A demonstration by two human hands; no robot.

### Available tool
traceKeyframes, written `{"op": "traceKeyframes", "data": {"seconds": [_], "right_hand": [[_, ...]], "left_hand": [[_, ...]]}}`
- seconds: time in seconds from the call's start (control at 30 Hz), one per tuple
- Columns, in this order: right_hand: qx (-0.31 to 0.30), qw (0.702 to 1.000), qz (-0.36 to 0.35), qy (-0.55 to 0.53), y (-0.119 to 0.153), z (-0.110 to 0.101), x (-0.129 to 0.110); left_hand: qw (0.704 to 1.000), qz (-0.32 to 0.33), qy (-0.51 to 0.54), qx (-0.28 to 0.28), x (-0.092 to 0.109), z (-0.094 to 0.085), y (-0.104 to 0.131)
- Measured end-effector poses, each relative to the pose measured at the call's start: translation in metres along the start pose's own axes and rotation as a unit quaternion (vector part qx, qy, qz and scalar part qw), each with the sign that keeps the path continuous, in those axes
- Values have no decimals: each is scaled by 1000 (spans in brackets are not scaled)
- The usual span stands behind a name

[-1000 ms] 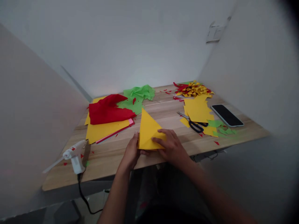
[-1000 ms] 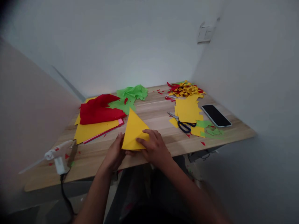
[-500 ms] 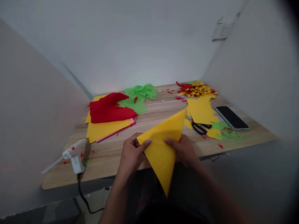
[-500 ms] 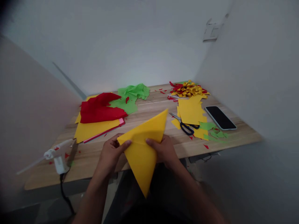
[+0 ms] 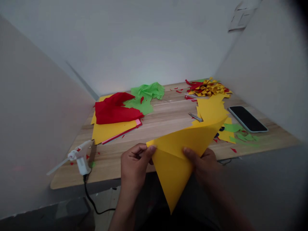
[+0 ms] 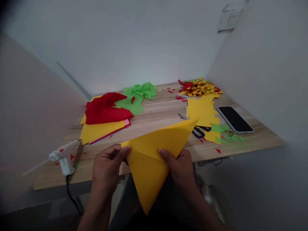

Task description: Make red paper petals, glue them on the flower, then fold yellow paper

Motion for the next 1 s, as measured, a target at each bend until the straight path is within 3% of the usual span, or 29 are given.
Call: {"op": "traceKeyframes", "data": {"seconds": [0.17,0.27,0.33,0.4,0.43,0.5,0.57,0.6,0.7,0.83,0.93,1.0], "right_hand": [[-18,998,15,53,-14,0,3],[-7,973,-35,227,-34,-7,0],[59,911,-143,382,-43,-11,-8],[71,826,-258,496,-45,-5,-13],[29,790,-298,535,-44,2,-12],[-114,730,-319,594,-44,16,-2],[-225,683,-280,637,-47,22,12],[-250,667,-254,655,-51,21,17],[-243,648,-194,695,-71,5,23],[-168,644,-149,732,-99,-21,15],[-136,633,-140,749,-109,-28,11],[-134,624,-146,756,-111,-28,10]], "left_hand": [[998,-12,-65,10,-9,-1,-16],[982,-18,-185,18,-26,-5,-38],[957,-19,-287,22,-38,-9,-53],[933,-25,-358,27,-48,-13,-65],[924,-28,-379,28,-52,-15,-68],[911,-32,-409,25,-56,-17,-72],[901,-36,-432,20,-59,-18,-73],[896,-37,-442,20,-60,-18,-73],[878,-44,-477,21,-65,-18,-73],[866,-50,-497,17,-68,-17,-72],[844,60,-530,60,-54,-10,-66],[818,166,-549,38,-44,2,-61]]}}
Point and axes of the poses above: each hand's wrist, its own y-axis away from the middle knuckle, its own z-axis out of the palm, x = y × z, the point moved 3 cm from there along -y, towards the middle knuckle, and after that the axes turned 8 degrees about -x, right-handed, at the moved point
